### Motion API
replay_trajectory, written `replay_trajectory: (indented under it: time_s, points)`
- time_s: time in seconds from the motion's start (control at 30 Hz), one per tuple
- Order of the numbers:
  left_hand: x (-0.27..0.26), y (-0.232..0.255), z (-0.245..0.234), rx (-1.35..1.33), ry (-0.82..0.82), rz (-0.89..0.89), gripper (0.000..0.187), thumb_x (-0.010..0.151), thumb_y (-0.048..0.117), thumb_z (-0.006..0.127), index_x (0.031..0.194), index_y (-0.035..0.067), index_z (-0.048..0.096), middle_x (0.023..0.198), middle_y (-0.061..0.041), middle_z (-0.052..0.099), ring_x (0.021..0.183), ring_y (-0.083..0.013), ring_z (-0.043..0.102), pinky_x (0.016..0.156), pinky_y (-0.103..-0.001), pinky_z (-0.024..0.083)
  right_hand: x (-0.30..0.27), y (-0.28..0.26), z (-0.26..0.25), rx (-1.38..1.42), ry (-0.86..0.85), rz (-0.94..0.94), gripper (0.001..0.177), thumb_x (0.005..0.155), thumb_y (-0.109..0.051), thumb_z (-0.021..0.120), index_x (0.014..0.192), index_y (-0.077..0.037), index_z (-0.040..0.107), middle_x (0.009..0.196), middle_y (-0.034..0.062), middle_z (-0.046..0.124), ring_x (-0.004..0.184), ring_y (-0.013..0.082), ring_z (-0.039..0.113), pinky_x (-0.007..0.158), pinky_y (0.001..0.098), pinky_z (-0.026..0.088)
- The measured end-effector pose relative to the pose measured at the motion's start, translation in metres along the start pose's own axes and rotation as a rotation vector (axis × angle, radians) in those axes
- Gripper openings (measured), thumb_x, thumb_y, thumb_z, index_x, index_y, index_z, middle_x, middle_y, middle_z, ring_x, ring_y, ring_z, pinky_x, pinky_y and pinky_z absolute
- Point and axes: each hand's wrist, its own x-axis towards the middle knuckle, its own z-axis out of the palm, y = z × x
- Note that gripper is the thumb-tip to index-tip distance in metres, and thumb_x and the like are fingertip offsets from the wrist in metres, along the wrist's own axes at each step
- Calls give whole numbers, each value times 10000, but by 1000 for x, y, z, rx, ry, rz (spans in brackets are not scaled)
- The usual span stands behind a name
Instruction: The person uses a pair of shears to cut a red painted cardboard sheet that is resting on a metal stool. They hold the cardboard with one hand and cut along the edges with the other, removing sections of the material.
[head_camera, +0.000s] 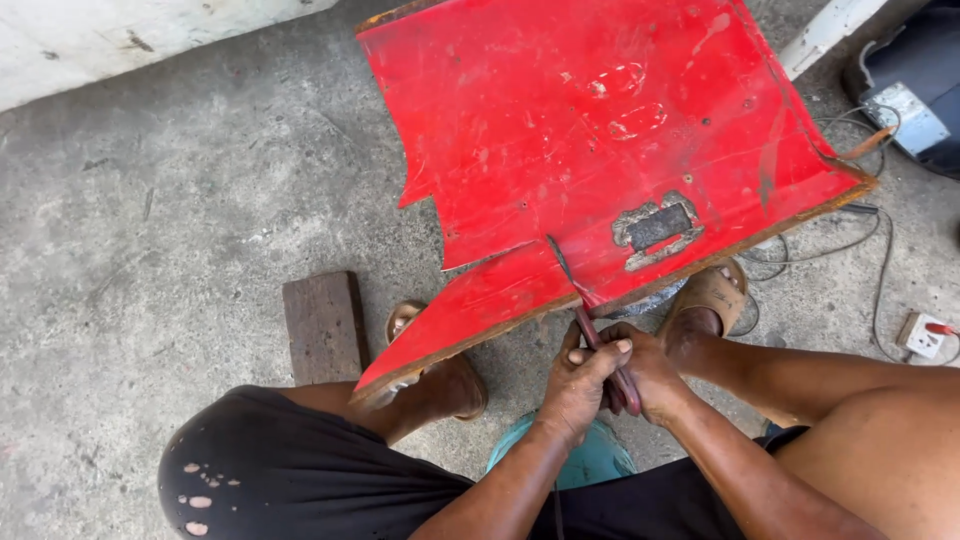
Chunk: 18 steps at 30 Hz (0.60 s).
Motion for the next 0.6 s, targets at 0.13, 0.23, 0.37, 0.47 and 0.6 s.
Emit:
replay_trajectory:
  time_s: [0.13, 0.23, 0.37, 0.47, 0.6]
  points:
    - [-3, 5, 3, 53, 40, -82, 860, 684, 434, 795, 1497, 235, 595, 1076, -14, 722, 984, -140, 687, 816, -306, 570, -7, 13, -23, 207, -210, 22, 74, 923, 90, 634, 871, 42, 655, 555, 196, 574, 406, 280, 534, 371, 395, 434]
    - [-5, 9, 1, 80, 1, -77, 547, 793, 404, 785, 1297, 236, 654, 716, -31, 606, 501, -143, 545, 405, -291, 442, -8, 25, -32, 503, -239, 217, 186, 840, -78, 583, 897, 10, 736, 793, 184, 734, 687, 353, 672, 687, 487, 514]
    - [0, 4, 1, 85, 27, -44, 798, 738, 453, 768, 1461, 196, 547, 1131, -37, 711, 1024, -161, 687, 867, -323, 586, -29, 19, 2, 363, 134, 135, 277, 1019, -284, 524, 972, -58, 677, 803, 114, 633, 687, 246, 543, 604, 401, 416]
    - [1, -4, 3, 70, 34, -7, 769, 766, 423, 771, 1467, 211, 536, 1110, -25, 719, 979, -153, 686, 805, -326, 574, -36, -4, 22, 300, 265, 176, 474, 1062, -481, 431, 969, -83, 671, 924, 138, 702, 874, 250, 633, 784, 413, 476]
    - [-11, 12, 10, 229, 62, -63, 535, 828, 429, 656, 1337, 279, 590, 1008, -13, 731, 874, -155, 682, 772, -341, 569, -38, -14, 31, 178, 323, 157, 748, 989, -713, 361, 1018, -67, 738, 1074, 128, 759, 1108, 227, 679, 1052, 402, 491]
